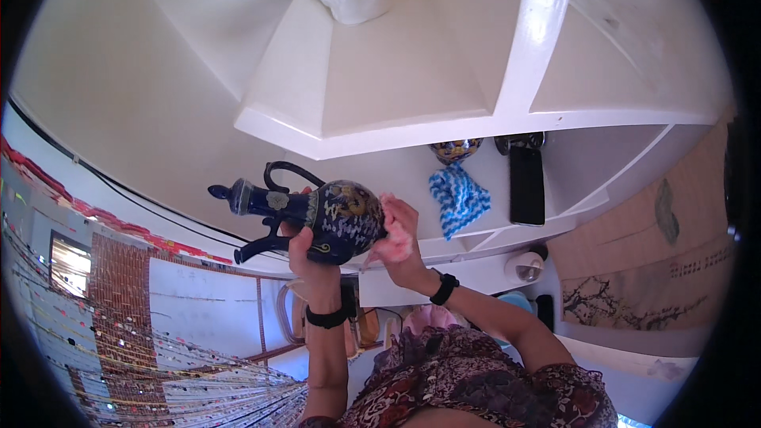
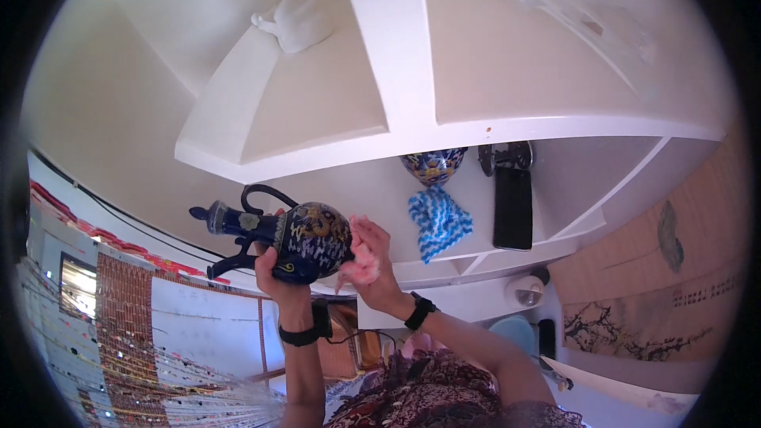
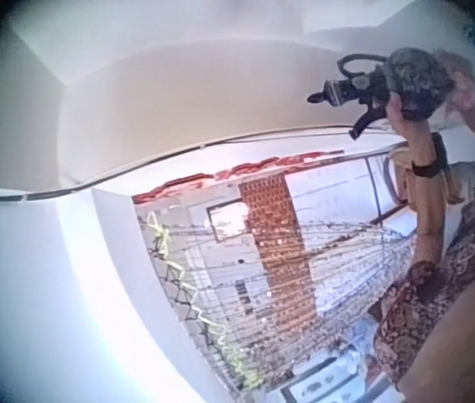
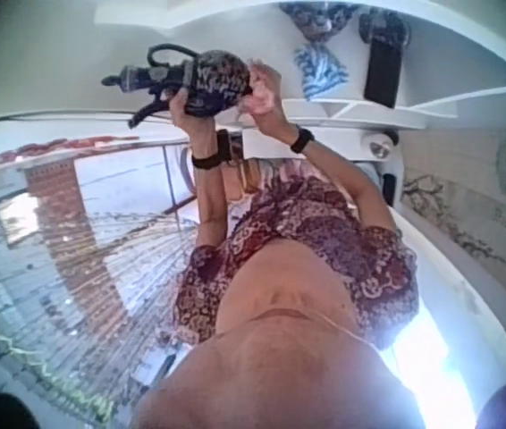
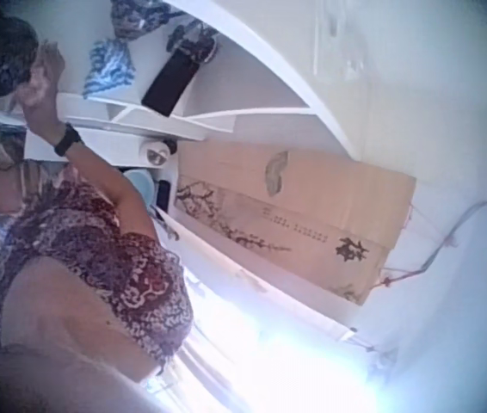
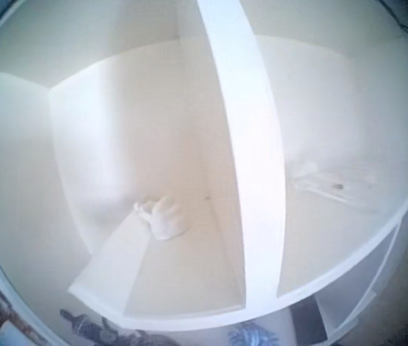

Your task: Cleaning and organizing decorative shelves using a cloth.

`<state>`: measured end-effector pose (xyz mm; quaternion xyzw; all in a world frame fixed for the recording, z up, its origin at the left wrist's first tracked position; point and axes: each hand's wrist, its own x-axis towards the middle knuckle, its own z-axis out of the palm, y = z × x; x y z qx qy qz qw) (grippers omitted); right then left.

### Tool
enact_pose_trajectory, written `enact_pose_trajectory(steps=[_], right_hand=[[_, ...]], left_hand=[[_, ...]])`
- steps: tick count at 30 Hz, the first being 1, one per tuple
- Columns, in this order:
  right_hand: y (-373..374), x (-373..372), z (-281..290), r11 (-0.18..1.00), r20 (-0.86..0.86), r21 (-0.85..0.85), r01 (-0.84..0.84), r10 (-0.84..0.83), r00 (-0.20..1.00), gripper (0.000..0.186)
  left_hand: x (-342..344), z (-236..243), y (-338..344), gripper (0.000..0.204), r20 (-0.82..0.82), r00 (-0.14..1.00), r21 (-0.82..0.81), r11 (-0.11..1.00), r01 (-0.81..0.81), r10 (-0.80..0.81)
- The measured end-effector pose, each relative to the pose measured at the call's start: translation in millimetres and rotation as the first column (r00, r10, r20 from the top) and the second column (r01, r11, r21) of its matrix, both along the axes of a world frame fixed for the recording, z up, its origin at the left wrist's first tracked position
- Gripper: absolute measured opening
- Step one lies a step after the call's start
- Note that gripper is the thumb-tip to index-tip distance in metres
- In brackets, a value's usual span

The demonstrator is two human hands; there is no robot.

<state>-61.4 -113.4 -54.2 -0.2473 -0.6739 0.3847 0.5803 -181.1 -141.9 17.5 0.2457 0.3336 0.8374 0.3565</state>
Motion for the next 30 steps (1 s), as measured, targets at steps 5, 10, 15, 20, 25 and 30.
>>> enact_pose_trajectory(steps=[5,10,15,20,25,30], right_hand=[[3,0,-1,0.822,-0.401,-0.512,-0.249,0.028,0.916,0.041],[-8,6,23,0.571,-0.426,-0.731,-0.374,0.046,0.903,0.037],[-11,31,14,0.779,0.175,-0.622,-0.081,0.239,0.955,0.031],[10,57,57,0.923,0.365,-0.381,0.059,0.091,0.926,0.040],[15,51,4,0.970,0.862,0.133,0.205,-0.215,0.459,0.064],[6,-16,-26,0.907,0.706,0.420,0.023,-0.342,0.620,0.068]], left_hand=[[20,11,-14,0.077,-0.069,0.998,0.073,0.997,0.013,-0.008],[27,12,-21,0.082,-0.277,0.955,0.083,0.993,-0.084,0.104],[6,1,-26,0.082,-0.351,0.925,0.129,0.986,-0.105,0.144],[-9,26,-48,0.081,-0.260,0.937,0.139,0.970,-0.201,0.232],[-12,27,-69,0.079,-0.292,0.910,0.144,0.954,-0.262,0.294],[7,42,-95,0.080,-0.292,0.884,0.083,0.931,-0.356,0.365]])
